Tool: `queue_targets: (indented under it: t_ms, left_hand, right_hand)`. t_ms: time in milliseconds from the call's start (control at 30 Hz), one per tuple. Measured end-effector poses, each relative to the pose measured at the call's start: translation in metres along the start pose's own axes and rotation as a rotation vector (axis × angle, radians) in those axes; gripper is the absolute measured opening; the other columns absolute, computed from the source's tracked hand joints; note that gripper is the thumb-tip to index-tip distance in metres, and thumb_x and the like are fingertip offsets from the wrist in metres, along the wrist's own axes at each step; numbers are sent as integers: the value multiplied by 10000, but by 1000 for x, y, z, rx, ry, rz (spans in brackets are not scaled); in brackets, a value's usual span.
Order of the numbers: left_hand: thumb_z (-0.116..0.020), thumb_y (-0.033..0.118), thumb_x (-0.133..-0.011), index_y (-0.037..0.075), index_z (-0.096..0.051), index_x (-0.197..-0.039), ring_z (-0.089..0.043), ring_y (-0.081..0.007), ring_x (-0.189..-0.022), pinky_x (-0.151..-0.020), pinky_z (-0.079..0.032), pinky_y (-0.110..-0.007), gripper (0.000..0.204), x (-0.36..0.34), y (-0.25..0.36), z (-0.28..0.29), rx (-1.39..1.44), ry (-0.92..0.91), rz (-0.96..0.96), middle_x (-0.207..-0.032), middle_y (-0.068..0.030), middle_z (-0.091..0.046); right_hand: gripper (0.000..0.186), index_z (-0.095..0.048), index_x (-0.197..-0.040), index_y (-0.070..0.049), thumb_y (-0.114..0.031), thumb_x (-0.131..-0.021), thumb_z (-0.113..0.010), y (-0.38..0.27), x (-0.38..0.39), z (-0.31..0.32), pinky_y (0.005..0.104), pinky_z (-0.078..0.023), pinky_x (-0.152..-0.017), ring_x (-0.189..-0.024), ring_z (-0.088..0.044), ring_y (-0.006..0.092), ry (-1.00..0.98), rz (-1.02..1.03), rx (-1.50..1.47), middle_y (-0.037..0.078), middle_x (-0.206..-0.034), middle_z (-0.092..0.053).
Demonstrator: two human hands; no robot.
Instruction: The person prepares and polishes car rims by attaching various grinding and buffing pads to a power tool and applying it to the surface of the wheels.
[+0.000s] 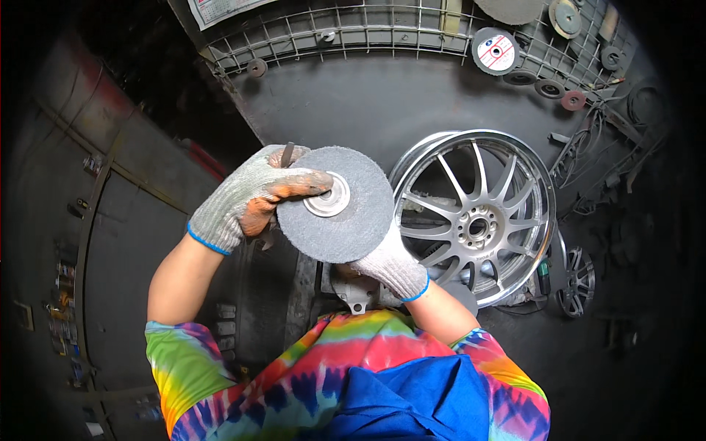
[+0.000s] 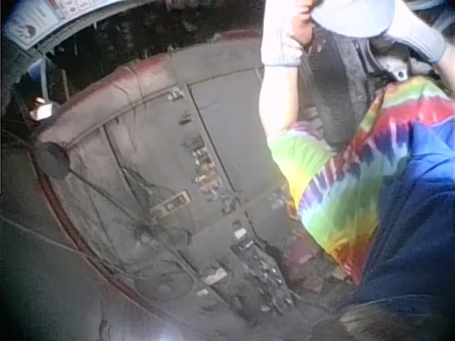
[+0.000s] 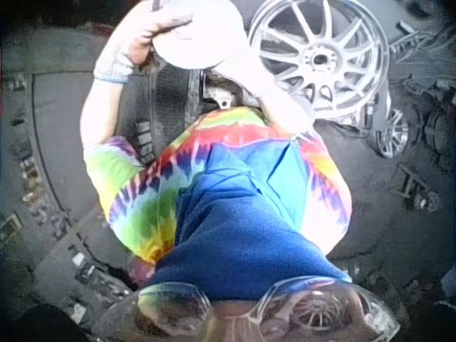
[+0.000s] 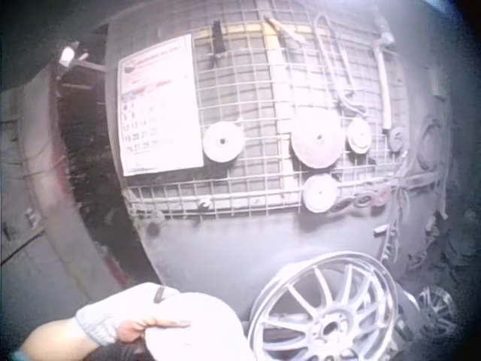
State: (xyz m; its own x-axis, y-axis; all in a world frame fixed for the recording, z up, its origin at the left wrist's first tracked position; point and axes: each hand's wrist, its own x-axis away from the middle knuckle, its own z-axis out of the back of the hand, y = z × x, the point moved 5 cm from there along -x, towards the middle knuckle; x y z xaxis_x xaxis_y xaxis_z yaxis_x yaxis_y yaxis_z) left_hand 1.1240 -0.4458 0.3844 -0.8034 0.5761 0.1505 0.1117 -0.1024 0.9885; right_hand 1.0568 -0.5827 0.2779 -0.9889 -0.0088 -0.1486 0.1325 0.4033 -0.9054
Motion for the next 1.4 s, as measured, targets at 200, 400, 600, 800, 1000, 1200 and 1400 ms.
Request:
queue_targets:
  t_ms: [200, 400, 600, 800, 1000, 1200, 1400]
  left_hand:
    - [-552, 85, -874, 46, -595, -1101, -522, -244, -1176, -1030, -399, -362, 235, 12, -9, 54, -381, -74, -645, -1220, -145, -566]
    - [-518, 332, -911, 45, -583, -1067, -652, -179, -672, -464, -503, -255, 333, 6, 4, 54, 498, 582, -401, -943, -96, -653]
    - [-531, 309, -897, 87, -482, -827, -284, -68, -358, -337, -227, -210, 237, -6, -66, 60, 733, 575, -285, -590, 1, -438]
    - [-540, 311, -893, 104, -517, -858, -280, -76, -350, -329, -236, -204, 212, 6, -115, 56, 849, 604, -158, -680, -2, -530]
    - [-562, 331, -873, 108, -557, -940, -326, -80, -391, -350, -268, -198, 233, 32, -125, 60, 807, 694, -173, -768, -12, -574]
    - [-613, 448, -804, 159, -550, -1059, -510, -154, -753, -545, -429, -296, 390, 105, -120, 71, 597, 918, -134, -999, -35, -572]
    - [-580, 482, -852, 72, -583, -1150, -573, -146, -790, -511, -448, -246, 507, 208, -137, 64, 393, 1196, 14, -1022, -48, -589]
  right_hand:
    - [628, -531, -1208, -38, -270, -690, -800, -40, -4, -18, 362, -476, -919, -1059, -609, 233, 24, 213, 609, 131, -1122, -624]
    - [642, -572, -1121, -30, -263, -595, -855, -45, -8, -4, 334, -484, -857, -945, -616, 206, -64, 183, 479, 106, -1014, -630]
    - [652, -587, -1125, -33, -221, -571, -873, -48, -5, -2, 315, -462, -891, -964, -589, 157, -130, 114, 440, 74, -1038, -631]
    - [708, -571, -1149, -22, -216, -545, -887, -41, 1, -1, 323, -455, -915, -1001, -581, 153, -143, 96, 417, 73, -1072, -626]
    - [796, -540, -1200, -31, -265, -528, -897, -30, 5, 6, 338, -456, -937, -1050, -592, 190, -174, 148, 476, 100, -1110, -621]
    - [684, -542, -1184, -20, -177, -585, -833, -20, 0, -8, 326, -484, -907, -1000, -606, 175, -99, 123, 557, 83, -1100, -628]
    - [672, -543, -1189, 22, -124, -601, -832, 9, -3, 7, 351, -502, -884, -1000, -607, 231, -154, 252, 655, 124, -1129, -606]
